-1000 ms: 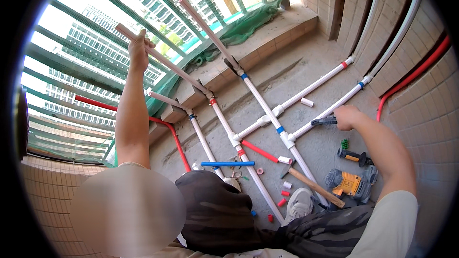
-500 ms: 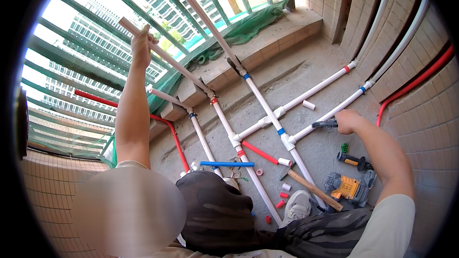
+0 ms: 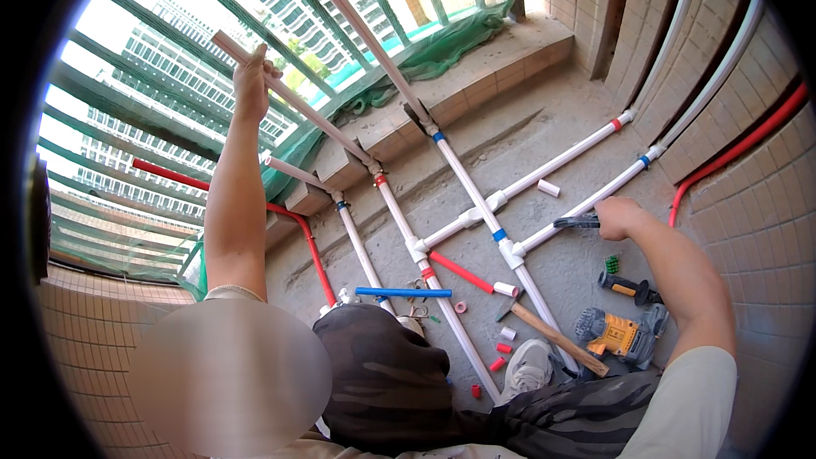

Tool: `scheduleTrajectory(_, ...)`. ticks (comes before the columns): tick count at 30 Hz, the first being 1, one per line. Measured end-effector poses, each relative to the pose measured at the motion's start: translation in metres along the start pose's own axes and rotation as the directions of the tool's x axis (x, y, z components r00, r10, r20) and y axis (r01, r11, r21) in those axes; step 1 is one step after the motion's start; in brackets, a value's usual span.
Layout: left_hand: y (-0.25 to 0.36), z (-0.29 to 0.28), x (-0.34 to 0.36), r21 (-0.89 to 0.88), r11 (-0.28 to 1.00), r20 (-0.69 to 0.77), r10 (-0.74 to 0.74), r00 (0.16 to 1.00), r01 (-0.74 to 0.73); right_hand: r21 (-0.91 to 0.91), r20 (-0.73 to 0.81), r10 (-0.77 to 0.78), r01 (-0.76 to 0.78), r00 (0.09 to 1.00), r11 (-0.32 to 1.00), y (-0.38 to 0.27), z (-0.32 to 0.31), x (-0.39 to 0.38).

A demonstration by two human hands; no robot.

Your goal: The person measures and cuts white and red PVC pipes using a tape measure, pipe cutter, and power drill. They assemble the pipes with fittings and secure them to the wall using a hammer and nails.

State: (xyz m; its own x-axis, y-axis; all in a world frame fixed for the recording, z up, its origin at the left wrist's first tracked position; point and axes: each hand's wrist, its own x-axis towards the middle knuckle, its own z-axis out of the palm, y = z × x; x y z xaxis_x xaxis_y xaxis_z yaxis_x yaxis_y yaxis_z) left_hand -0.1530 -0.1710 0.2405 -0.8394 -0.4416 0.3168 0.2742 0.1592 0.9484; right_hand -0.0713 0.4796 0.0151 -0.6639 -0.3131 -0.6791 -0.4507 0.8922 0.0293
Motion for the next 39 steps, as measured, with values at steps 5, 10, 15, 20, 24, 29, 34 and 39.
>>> scheduleTrajectory(5,0.001,0.001,-0.002,0.012,1.000,-0.015,-0.009,1.000,0.009,-0.002,-0.008,-0.001,0.001,1.000,1.000,-0.002,-0.001,-0.001)
scheduleTrajectory(10,0.003,0.003,-0.004,0.030,1.000,-0.018,-0.008,1.000,0.008,-0.005,-0.019,-0.008,0.008,1.000,1.000,0.002,0.000,-0.001)
scheduleTrajectory(15,0.003,-0.001,-0.003,0.010,1.000,-0.004,-0.009,1.000,0.009,-0.005,-0.021,0.001,-0.001,1.000,1.000,-0.002,0.000,-0.002)
scheduleTrajectory(20,0.004,0.005,-0.006,0.007,1.000,-0.004,-0.018,1.000,0.018,-0.005,-0.009,0.007,-0.007,1.000,1.000,0.001,0.001,-0.001)
scheduleTrajectory(24,0.005,0.006,-0.005,0.013,1.000,-0.007,-0.021,1.000,0.021,0.008,-0.008,0.006,-0.006,1.000,1.000,0.002,0.001,-0.001)
scheduleTrajectory(29,0.004,0.004,-0.004,0.017,1.000,-0.008,-0.021,1.000,0.021,0.015,-0.015,0.006,-0.006,1.000,1.000,0.003,0.001,0.001)
scheduleTrajectory(34,0.003,-0.002,-0.007,0.052,0.999,0.002,0.009,1.000,-0.010,-0.017,-0.002,0.000,0.000,1.000,1.000,0.000,0.000,0.002)
scheduleTrajectory(39,0.010,0.009,-0.012,0.107,0.994,-0.032,-0.022,0.999,0.026,-0.039,0.020,0.010,-0.009,1.000,0.999,-0.010,-0.012,-0.015)
